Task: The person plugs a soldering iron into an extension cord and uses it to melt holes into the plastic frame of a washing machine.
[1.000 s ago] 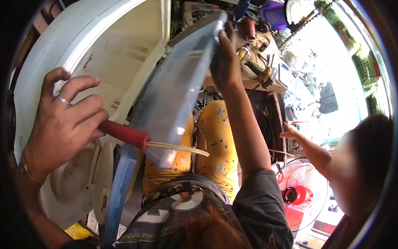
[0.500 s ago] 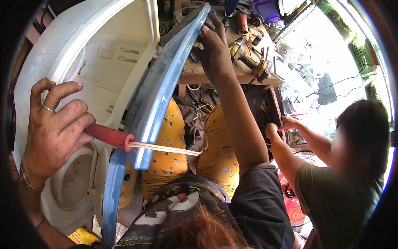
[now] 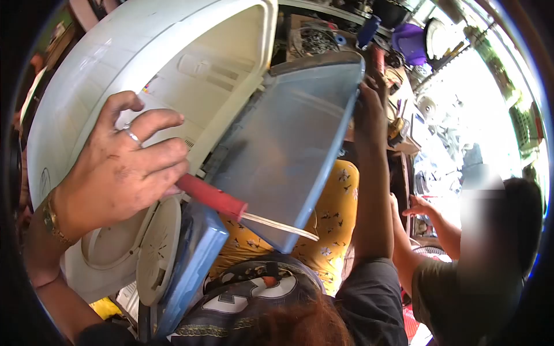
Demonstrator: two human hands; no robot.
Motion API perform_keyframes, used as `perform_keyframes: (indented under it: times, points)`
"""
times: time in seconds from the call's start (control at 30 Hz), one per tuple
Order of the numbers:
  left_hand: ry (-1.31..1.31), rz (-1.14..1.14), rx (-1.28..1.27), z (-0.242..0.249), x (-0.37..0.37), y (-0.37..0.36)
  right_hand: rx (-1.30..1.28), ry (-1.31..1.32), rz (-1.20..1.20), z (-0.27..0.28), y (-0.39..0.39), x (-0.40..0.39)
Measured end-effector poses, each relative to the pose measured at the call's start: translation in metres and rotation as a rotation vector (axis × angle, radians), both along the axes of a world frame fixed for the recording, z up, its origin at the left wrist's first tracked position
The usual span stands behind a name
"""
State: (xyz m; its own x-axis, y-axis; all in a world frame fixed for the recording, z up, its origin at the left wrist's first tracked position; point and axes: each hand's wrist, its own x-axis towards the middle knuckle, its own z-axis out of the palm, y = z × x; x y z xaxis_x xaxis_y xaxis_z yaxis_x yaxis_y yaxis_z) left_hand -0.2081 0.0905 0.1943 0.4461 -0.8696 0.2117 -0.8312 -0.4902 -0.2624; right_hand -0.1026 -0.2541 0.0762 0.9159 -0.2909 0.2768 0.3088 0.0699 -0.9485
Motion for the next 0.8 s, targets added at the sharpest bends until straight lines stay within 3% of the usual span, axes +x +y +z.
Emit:
perform_keyframes:
  times: [0.07, 0.1, 0.17, 0.3, 0.37, 0.47, 0.53, 0.8]
  points:
    - [-0.023, -0.011, 0.018, 0.0, 0.0, 0.002, -0.178, 0.005, -0.247, 0.005, -0.002, -0.005]
    - [-0.035, -0.017, 0.026, -0.002, 0.0, 0.003, -0.259, -0.143, -0.347, 0.009, 0.003, -0.004]
    - [-0.075, -0.021, 0.034, -0.003, 0.001, 0.003, -0.395, -0.351, -0.292, 0.041, 0.019, -0.025]
    - [-0.082, -0.046, 0.001, -0.006, 0.002, 0.005, -0.296, -0.281, 0.59, 0.081, 0.072, -0.072]
    - [-0.113, -0.053, 0.023, -0.005, 0.002, 0.005, -0.151, 0.08, 0.961, 0.089, 0.096, -0.086]
    - [-0.106, -0.05, -0.02, -0.008, 0.003, 0.006, -0.15, 0.31, 1.239, 0.075, 0.116, -0.085]
    - [-0.101, -0.057, -0.002, -0.007, 0.004, 0.006, -0.129, 0.476, 1.242, 0.075, 0.122, -0.091]
    - [-0.071, -0.011, 0.032, -0.005, 0.003, 0.009, -0.216, 0.634, 1.105, 0.079, 0.134, -0.095]
